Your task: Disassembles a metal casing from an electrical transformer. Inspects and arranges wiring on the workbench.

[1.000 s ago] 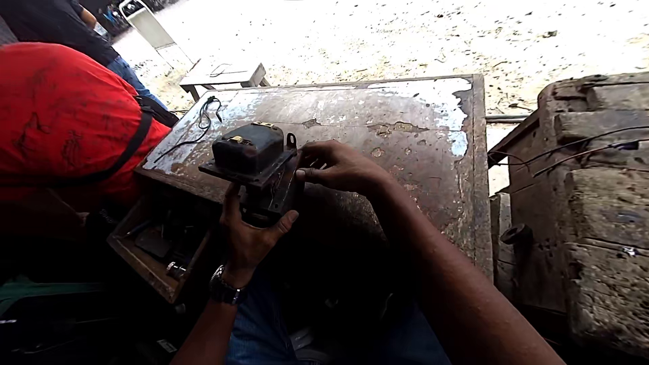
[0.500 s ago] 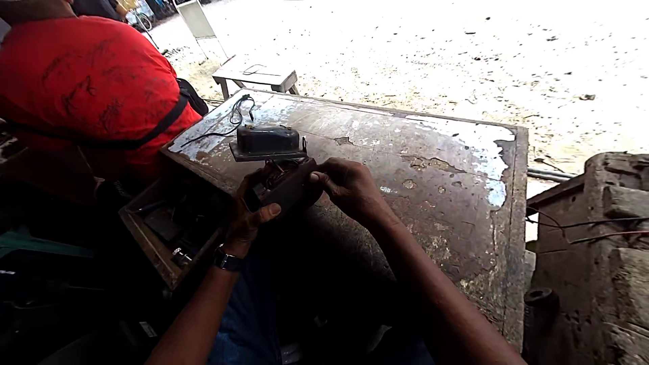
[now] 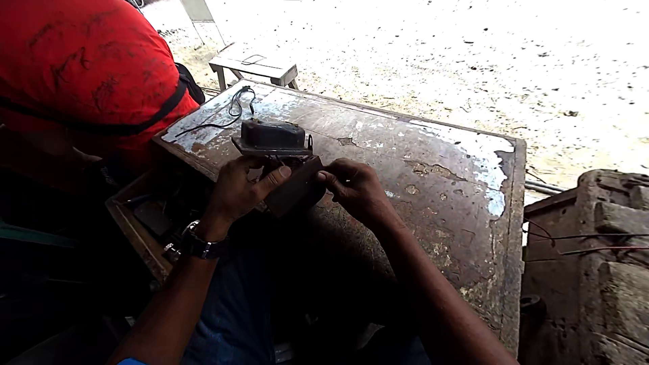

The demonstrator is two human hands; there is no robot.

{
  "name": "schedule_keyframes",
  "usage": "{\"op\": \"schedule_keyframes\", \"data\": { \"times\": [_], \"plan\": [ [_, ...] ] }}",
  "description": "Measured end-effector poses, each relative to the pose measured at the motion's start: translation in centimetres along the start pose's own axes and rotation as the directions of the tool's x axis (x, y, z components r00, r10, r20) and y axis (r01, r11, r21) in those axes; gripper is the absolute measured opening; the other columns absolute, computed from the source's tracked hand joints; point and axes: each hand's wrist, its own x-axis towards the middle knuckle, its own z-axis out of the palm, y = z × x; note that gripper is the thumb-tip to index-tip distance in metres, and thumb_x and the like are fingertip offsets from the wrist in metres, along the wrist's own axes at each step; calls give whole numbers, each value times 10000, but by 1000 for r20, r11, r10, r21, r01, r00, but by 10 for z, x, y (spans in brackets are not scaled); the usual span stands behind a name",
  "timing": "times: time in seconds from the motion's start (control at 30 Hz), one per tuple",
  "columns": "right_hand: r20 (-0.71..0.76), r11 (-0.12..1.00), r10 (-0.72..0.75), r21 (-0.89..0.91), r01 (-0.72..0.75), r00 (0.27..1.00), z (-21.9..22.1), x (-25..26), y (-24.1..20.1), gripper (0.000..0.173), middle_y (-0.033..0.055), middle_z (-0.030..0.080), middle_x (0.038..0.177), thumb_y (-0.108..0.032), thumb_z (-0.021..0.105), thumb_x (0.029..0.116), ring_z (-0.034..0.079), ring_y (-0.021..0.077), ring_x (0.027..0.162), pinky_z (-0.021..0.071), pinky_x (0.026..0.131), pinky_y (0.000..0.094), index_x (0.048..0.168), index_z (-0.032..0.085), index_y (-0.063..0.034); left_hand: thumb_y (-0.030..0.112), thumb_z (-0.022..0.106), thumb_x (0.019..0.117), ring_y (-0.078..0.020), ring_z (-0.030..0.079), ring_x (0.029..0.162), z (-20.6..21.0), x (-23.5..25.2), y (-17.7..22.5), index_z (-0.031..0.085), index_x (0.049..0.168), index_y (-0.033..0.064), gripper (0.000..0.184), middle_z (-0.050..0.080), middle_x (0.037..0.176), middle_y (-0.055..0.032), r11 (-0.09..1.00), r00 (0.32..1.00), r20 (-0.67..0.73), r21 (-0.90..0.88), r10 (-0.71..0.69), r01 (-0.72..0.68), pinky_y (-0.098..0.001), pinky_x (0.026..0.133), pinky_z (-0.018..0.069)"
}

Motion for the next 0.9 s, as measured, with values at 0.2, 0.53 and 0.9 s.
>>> {"op": "schedule_keyframes", "data": {
  "times": [0.2, 0.53, 0.9],
  "plan": [
    [-6, 999, -19, -44, 19, 1000, -1, 0, -3, 163, 12, 684, 867, -230, 660, 1011, 647, 90, 672, 577, 600, 272, 975, 741, -93, 517, 662, 954, -80, 694, 822, 3, 33, -6, 758, 960, 192, 339, 729, 857, 35, 992, 999, 15, 117, 46, -47, -433, 788, 574],
    [-6, 999, -28, -29, 28, 1000, -1, 3, 0, 163, 19, 682, 877, -212, 658, 1013, 659, 92, 687, 596, 617, 273, 993, 757, -83, 487, 641, 973, -68, 700, 885, 5, 40, -11, 759, 1004, 188, 323, 738, 906, 40, 999, 999, 46, 33, 20, -22, -415, 844, 583],
    [6, 1000, 7, -12, -7, 1000, 0, 4, 0, 179, 33, 696, 898, -216, 642, 1025, 668, 107, 683, 604, 622, 291, 1013, 753, -76, 466, 618, 970, -136, 687, 959, 11, 49, -14, 736, 1061, 149, 350, 726, 967, -33, 989, 996, -75, 143, 40, -29, -458, 859, 528]
  ]
}}
